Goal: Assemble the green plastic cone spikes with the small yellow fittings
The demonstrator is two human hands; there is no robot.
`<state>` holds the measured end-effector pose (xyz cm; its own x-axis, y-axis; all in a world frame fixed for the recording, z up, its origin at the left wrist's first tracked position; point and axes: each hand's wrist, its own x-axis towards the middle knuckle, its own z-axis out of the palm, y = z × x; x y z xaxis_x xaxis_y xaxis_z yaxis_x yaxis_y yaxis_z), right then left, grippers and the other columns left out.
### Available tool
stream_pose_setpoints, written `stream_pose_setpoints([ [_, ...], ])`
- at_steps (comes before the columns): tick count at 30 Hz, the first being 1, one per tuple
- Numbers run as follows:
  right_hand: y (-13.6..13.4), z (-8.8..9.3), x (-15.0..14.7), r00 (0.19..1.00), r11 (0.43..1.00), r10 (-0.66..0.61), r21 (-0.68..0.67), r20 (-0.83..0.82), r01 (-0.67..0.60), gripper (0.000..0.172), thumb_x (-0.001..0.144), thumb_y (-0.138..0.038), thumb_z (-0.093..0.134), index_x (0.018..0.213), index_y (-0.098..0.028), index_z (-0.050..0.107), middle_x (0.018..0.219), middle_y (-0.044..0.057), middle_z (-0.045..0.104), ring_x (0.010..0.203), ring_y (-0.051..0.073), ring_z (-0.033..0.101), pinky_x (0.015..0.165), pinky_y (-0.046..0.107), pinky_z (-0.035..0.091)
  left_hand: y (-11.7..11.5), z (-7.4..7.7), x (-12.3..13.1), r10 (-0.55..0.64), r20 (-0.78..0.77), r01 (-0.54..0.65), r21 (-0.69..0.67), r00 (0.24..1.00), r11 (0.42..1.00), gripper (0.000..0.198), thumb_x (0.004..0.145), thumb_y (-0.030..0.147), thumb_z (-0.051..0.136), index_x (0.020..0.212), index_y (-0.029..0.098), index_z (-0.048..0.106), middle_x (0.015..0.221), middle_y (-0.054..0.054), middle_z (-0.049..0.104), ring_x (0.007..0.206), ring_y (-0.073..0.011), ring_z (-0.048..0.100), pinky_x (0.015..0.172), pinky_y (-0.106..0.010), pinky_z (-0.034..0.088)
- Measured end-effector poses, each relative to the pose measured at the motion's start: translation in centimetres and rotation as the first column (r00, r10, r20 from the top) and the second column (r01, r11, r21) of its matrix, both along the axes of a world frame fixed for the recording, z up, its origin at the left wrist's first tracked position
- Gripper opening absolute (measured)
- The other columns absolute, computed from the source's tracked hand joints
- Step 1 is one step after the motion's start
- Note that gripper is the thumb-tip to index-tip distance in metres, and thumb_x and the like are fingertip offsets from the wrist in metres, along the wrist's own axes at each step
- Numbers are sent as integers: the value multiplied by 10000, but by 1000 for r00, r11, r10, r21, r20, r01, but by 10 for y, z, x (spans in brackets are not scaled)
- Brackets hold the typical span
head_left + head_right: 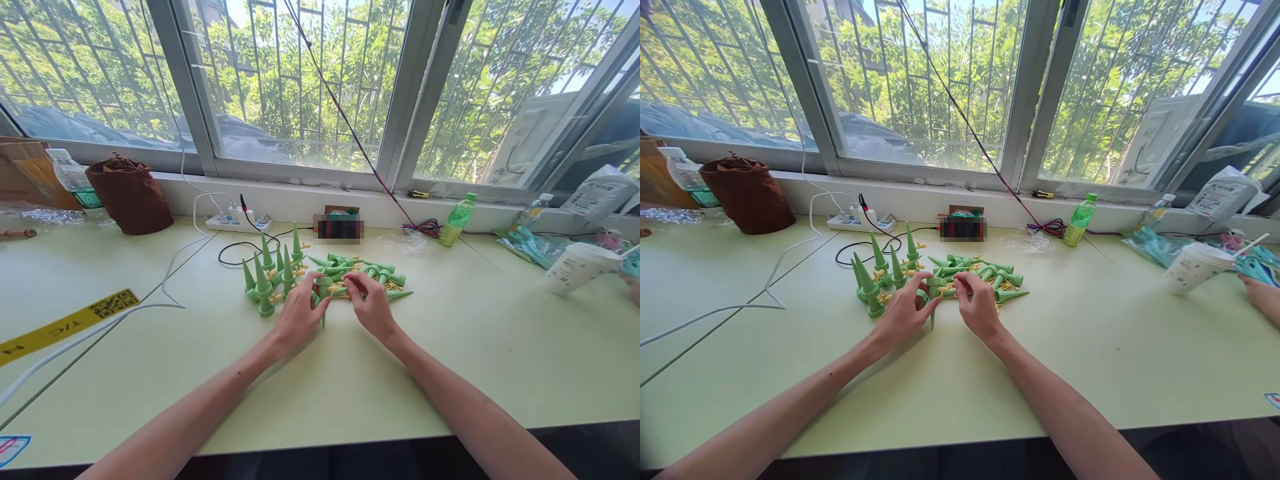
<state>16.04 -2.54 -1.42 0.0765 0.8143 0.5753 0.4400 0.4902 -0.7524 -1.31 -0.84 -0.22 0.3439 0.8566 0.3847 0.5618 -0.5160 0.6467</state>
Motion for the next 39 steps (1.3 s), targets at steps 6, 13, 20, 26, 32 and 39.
stream_pose_setpoints([
  [6,-1,1,-1,1000,1000,-14,-10,14,14,174,920,-313,490,925,-186,609,786,39,659,688,174,639,662,283,523,0,1,1,6,10,-6,-8,1000,1000,358,834,284,560,1165,218,441,839,15,571,525,-95,492,590,-255,409],
  [13,-1,-1,-1,999,998,-27,-56,35,28,197,926,-325,467,907,-185,604,751,37,647,650,170,625,608,268,501,-1,1,1,6,30,-6,-1,1000,1000,347,836,272,560,1157,217,440,831,20,568,525,-92,497,586,-251,405],
  [20,0,-3,0,999,998,-14,-67,40,17,211,934,-328,450,908,-187,604,783,48,657,676,176,630,619,274,502,-1,0,2,-2,28,2,-3,1000,1000,360,835,272,566,1165,220,432,810,28,566,512,-90,481,583,-247,396],
  [26,-1,-2,0,999,998,-22,-66,39,25,215,938,-339,449,904,-189,600,777,46,652,677,179,629,619,274,502,0,-1,1,6,15,-6,-7,1000,1000,393,818,280,576,1180,220,433,816,14,577,527,-103,482,588,-254,392],
  [32,-1,-1,0,999,997,-26,-70,21,28,229,941,-356,443,905,-191,598,765,45,649,668,180,629,608,270,498,-1,-1,1,0,10,1,-33,1000,999,394,825,286,569,1184,219,422,849,0,585,541,-105,487,598,-259,400],
  [39,-3,-3,-1,999,994,8,-107,39,-3,242,945,-374,442,895,-197,599,744,29,640,608,154,592,568,249,477,-3,1,2,-22,29,22,-28,999,999,390,830,302,565,1184,213,428,851,-3,594,535,-104,500,599,-262,412],
])
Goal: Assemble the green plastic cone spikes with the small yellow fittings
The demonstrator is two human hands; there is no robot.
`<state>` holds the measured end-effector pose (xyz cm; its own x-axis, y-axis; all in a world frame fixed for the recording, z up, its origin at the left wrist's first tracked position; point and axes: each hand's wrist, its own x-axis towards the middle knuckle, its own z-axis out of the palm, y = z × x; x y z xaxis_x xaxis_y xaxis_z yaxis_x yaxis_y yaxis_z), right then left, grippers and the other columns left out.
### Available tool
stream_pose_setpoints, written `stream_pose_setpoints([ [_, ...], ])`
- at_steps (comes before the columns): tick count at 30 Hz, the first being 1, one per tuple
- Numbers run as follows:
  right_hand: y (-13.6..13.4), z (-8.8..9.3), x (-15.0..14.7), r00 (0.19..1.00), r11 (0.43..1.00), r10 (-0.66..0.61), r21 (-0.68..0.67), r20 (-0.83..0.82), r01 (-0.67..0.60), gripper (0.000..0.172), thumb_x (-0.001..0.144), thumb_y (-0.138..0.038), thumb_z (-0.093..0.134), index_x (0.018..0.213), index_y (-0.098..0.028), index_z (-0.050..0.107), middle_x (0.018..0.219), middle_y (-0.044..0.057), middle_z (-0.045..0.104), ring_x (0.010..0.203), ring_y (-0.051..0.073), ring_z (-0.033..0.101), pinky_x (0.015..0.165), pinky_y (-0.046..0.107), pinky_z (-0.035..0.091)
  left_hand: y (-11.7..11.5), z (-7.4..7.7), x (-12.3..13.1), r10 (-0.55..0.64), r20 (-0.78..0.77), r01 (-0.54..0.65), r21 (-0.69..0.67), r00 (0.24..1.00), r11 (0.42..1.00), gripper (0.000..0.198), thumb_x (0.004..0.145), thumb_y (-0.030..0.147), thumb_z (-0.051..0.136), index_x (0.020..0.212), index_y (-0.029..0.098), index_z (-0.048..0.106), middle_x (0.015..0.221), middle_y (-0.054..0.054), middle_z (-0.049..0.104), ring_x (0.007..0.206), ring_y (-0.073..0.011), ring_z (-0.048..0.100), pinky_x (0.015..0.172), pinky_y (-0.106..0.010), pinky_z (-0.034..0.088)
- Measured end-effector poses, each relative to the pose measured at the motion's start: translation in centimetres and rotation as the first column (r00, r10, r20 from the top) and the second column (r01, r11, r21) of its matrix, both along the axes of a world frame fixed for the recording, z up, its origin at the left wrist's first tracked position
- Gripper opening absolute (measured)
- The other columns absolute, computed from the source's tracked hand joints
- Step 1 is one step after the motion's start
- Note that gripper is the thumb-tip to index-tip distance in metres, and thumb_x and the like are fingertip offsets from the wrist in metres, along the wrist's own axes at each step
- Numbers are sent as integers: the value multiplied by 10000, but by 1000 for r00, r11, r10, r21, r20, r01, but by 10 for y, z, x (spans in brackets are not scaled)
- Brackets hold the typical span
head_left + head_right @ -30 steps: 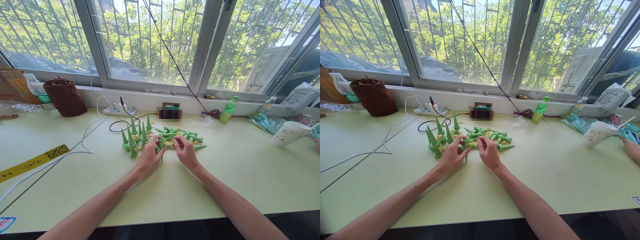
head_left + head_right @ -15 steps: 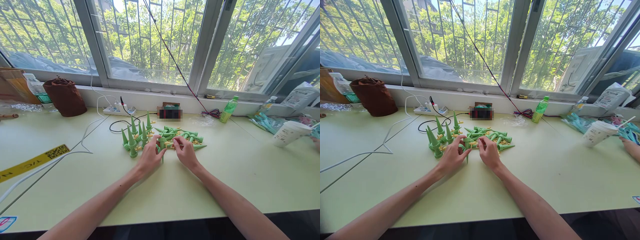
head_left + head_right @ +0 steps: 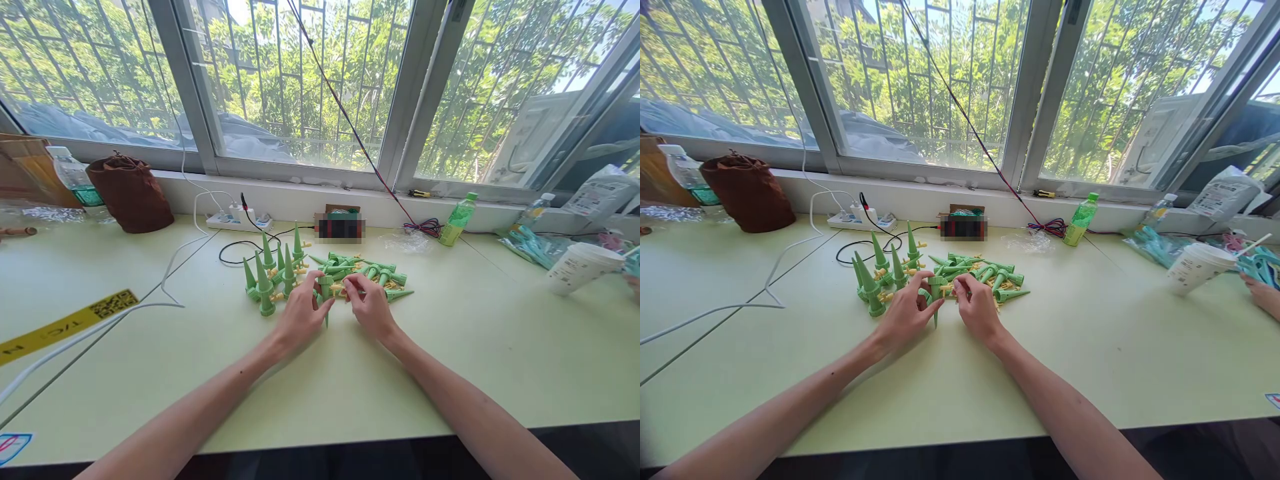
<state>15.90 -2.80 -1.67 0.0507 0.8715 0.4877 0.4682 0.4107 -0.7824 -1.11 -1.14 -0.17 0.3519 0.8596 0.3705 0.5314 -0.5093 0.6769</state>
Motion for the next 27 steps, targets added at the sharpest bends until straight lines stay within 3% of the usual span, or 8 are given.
stream_pose_setpoints([
  [6,-1,0,-2,995,994,91,-53,-44,-93,270,954,-401,436,876,-188,582,702,14,623,550,125,572,514,217,447,-1,0,0,-31,36,31,-5,999,1000,381,833,323,563,1176,217,437,846,11,585,496,-87,490,564,-246,402],
  [14,-3,3,-2,996,994,86,-73,-23,-87,327,959,-448,421,837,-189,581,591,-20,548,475,110,506,498,216,423,0,-2,1,-42,30,41,37,999,998,379,825,310,589,1170,223,456,800,27,568,471,-79,457,556,-242,393],
  [27,-3,1,-3,994,994,108,-31,17,-108,223,919,-383,506,990,-186,582,765,28,644,595,136,593,565,245,480,1,-2,0,3,21,-4,34,1000,999,351,851,337,560,1160,221,442,807,25,551,505,-85,459,564,-237,385],
])
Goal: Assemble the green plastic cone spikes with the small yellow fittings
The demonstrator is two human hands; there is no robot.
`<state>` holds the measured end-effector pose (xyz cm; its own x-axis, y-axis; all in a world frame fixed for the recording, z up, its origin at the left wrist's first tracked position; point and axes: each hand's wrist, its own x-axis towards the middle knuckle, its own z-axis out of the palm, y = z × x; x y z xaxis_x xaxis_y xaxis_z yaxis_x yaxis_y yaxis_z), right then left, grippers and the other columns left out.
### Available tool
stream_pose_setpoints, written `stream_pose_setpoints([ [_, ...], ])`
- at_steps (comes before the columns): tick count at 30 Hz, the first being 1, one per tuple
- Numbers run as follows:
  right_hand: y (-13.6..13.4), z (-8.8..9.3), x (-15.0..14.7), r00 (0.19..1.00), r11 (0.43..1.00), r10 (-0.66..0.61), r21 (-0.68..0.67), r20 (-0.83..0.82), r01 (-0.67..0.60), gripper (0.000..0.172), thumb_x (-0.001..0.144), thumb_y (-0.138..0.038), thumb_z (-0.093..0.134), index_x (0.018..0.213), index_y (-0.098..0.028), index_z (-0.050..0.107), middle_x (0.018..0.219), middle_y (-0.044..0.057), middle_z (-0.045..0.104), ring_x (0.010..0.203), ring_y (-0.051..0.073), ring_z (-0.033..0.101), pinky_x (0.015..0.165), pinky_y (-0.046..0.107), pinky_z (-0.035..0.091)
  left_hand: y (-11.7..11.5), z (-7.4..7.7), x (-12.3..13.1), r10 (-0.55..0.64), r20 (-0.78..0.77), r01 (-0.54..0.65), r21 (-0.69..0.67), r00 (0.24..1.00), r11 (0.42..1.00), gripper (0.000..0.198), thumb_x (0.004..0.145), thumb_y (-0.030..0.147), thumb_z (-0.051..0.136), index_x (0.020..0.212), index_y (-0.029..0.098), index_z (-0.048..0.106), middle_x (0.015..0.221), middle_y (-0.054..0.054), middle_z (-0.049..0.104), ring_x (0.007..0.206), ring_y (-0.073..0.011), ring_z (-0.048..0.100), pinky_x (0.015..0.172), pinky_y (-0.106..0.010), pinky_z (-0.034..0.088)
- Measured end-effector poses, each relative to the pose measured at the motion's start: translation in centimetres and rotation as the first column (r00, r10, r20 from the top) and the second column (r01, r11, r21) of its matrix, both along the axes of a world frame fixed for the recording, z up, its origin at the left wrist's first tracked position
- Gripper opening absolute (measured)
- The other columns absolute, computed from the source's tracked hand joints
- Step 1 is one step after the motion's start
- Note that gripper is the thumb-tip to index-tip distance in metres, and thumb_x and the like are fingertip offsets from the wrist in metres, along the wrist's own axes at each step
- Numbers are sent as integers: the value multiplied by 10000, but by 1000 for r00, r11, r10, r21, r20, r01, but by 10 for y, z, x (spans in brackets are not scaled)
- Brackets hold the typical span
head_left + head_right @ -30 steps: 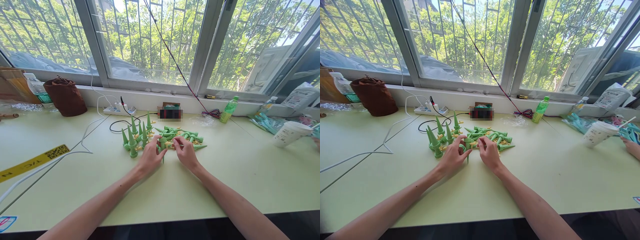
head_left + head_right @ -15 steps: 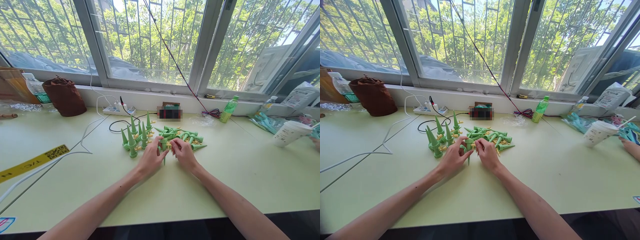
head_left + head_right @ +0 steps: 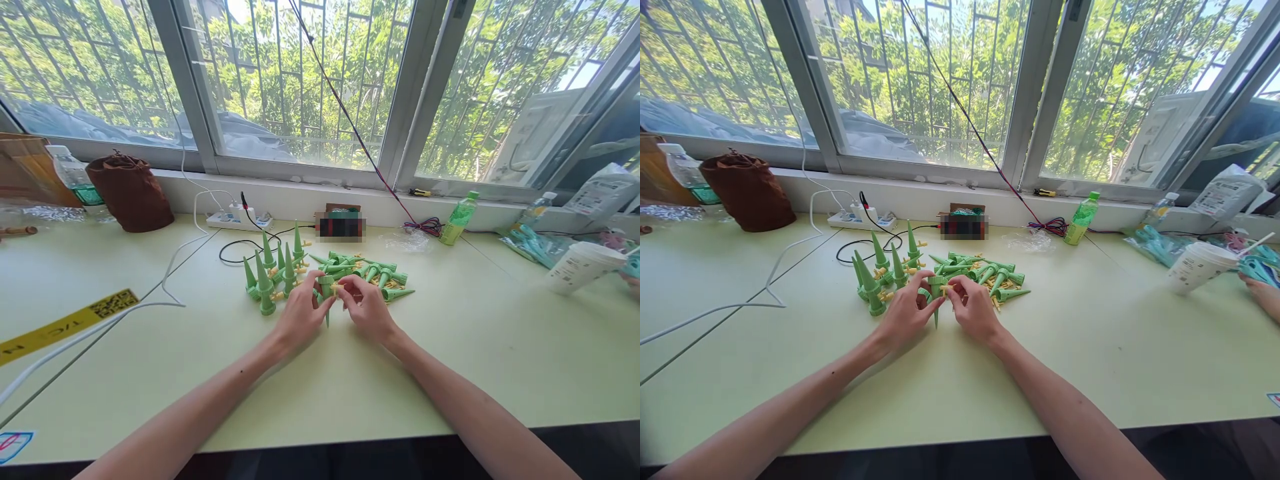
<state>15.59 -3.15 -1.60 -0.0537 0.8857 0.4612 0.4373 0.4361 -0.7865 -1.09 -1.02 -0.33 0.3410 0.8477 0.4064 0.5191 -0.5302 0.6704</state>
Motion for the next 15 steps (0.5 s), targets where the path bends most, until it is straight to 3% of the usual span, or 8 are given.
stream_pose_setpoints([
  [7,1,0,0,996,999,49,-6,-75,-50,219,923,-390,501,976,-192,580,797,35,653,573,129,587,548,247,487,-2,3,0,0,43,1,-25,999,1000,345,849,361,556,1145,221,448,786,29,542,482,-77,443,515,-222,365],
  [15,1,1,0,998,1000,6,6,-66,-5,281,927,-443,491,898,-186,602,740,21,625,549,126,557,543,247,466,-1,4,1,0,80,3,-33,997,999,354,832,359,574,1136,218,461,773,37,525,454,-63,422,480,-207,348],
])
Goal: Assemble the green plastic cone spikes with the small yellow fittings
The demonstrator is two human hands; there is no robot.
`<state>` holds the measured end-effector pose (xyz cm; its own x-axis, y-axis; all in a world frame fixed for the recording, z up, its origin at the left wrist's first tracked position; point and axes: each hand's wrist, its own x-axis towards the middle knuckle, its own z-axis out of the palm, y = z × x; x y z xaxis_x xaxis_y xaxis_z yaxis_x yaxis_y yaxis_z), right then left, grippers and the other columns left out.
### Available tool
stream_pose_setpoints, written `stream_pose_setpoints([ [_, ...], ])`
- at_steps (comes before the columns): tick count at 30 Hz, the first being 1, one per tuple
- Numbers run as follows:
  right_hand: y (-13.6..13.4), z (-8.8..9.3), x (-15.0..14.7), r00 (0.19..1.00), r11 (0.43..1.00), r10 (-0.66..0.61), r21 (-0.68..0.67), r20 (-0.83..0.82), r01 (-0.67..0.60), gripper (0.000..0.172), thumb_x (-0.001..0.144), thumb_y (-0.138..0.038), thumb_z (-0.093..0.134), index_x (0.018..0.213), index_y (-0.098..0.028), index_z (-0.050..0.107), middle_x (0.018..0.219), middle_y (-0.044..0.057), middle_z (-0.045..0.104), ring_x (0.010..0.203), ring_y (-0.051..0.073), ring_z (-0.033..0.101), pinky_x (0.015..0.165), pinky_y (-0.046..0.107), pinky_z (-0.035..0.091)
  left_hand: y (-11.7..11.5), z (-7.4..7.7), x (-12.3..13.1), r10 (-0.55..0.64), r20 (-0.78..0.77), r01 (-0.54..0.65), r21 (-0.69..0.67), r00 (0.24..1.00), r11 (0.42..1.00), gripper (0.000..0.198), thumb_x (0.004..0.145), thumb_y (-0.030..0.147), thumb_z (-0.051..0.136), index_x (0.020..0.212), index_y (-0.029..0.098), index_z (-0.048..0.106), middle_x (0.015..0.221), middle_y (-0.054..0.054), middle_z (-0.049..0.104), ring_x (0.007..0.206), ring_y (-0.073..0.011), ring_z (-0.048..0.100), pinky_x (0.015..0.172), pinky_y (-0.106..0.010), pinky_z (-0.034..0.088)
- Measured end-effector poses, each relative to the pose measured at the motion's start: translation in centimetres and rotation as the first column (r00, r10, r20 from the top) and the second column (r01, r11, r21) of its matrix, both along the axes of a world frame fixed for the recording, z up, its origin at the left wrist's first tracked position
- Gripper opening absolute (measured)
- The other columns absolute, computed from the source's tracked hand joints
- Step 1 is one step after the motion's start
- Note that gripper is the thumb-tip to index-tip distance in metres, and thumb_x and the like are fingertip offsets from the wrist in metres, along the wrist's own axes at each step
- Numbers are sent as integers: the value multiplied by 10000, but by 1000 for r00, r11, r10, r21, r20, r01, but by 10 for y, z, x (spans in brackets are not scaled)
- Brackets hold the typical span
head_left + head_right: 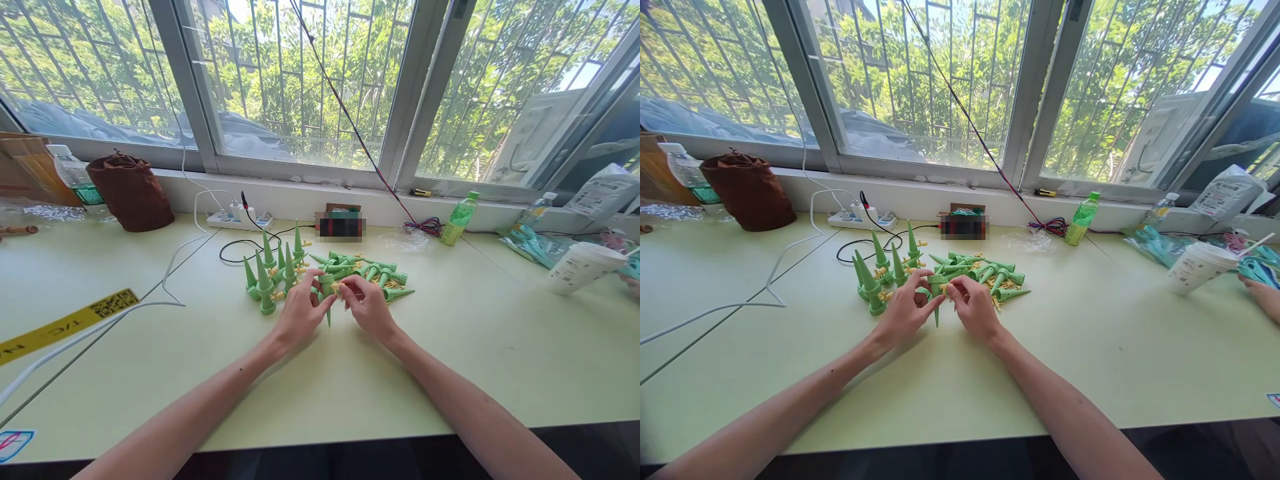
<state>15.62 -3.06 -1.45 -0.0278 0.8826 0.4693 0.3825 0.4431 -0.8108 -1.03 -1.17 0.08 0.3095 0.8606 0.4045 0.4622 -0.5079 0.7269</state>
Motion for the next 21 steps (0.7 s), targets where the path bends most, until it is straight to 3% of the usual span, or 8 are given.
stream_pose_setpoints([
  [8,-1,1,1,994,998,-61,-18,85,63,448,939,-520,431,650,-194,537,491,-19,513,452,118,470,482,239,384,-2,1,0,-21,-19,21,24,1000,999,322,824,323,587,1111,211,490,739,42,538,459,-72,424,501,-223,360],
  [15,0,0,1,994,998,-66,-11,92,67,509,953,-537,390,599,-197,525,458,-14,505,437,122,473,488,244,385,-1,-1,1,-23,-47,24,28,999,999,322,836,306,587,1124,206,483,705,49,544,463,-78,424,525,-231,359],
  [21,-3,3,1,998,998,-55,-9,38,55,350,947,-480,436,816,-194,589,604,-7,580,476,120,504,487,236,400,2,-3,0,0,-66,3,52,998,999,321,837,313,580,1128,215,488,731,40,541,486,-87,432,536,-237,371],
])
